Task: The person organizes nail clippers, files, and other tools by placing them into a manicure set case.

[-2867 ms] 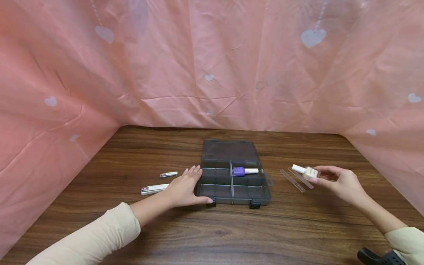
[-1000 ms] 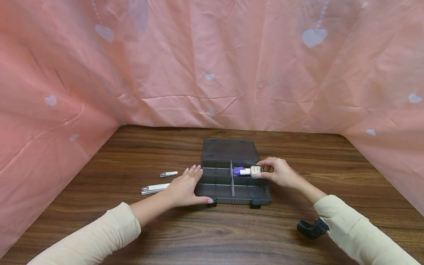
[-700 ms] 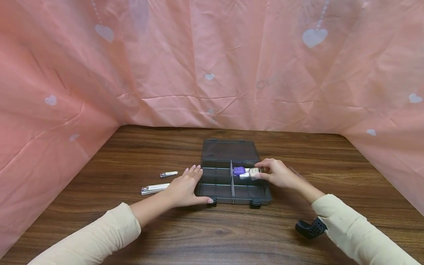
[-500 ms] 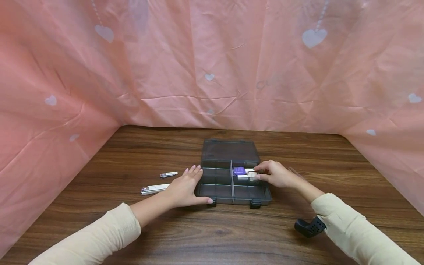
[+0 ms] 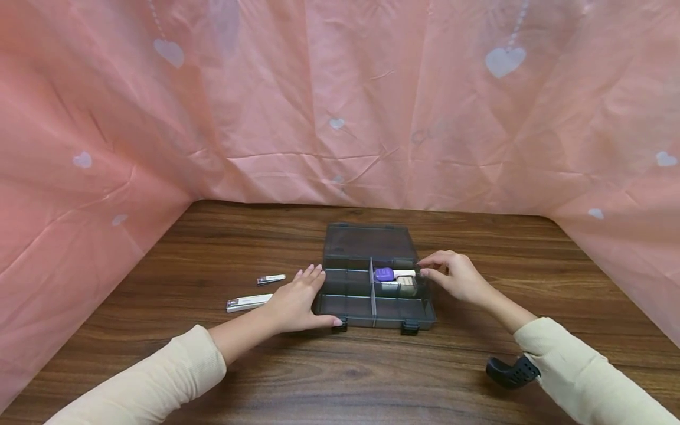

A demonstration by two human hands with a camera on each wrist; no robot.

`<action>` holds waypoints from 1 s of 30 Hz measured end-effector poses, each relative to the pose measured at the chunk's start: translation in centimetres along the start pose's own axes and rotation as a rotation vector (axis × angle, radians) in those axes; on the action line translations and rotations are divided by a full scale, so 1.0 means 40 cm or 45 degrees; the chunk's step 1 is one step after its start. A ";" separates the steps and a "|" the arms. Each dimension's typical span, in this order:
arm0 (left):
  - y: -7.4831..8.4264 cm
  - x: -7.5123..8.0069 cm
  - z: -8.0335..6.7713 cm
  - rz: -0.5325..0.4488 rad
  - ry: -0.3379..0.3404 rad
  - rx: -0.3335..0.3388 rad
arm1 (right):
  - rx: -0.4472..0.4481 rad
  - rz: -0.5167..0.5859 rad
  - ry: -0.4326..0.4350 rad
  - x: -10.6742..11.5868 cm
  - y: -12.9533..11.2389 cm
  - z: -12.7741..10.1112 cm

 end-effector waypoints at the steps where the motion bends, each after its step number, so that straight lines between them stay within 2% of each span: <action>1: 0.000 0.000 0.000 0.001 0.000 0.000 | 0.006 -0.011 0.035 0.010 0.001 -0.004; 7: 0.001 0.000 0.001 -0.002 0.000 0.001 | 0.034 -0.107 0.215 0.067 0.014 -0.041; 18: -0.001 -0.002 -0.002 0.006 0.003 0.001 | 0.046 -0.257 0.285 0.118 0.057 -0.118; 26: -0.004 -0.005 0.001 0.009 0.005 -0.005 | -0.102 -0.239 0.253 0.121 0.110 -0.167; 30: -0.004 -0.005 0.002 0.006 0.006 0.002 | -0.278 -0.214 0.199 0.111 0.143 -0.188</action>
Point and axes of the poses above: each hand's wrist, its own z-axis towards the middle knuckle, its own x-axis out of the back of the hand, y = z × x, the point moved 9 cm from there along z, towards the middle knuckle, and after that the axes turned 2 degrees about y, right-handed, at the moved point
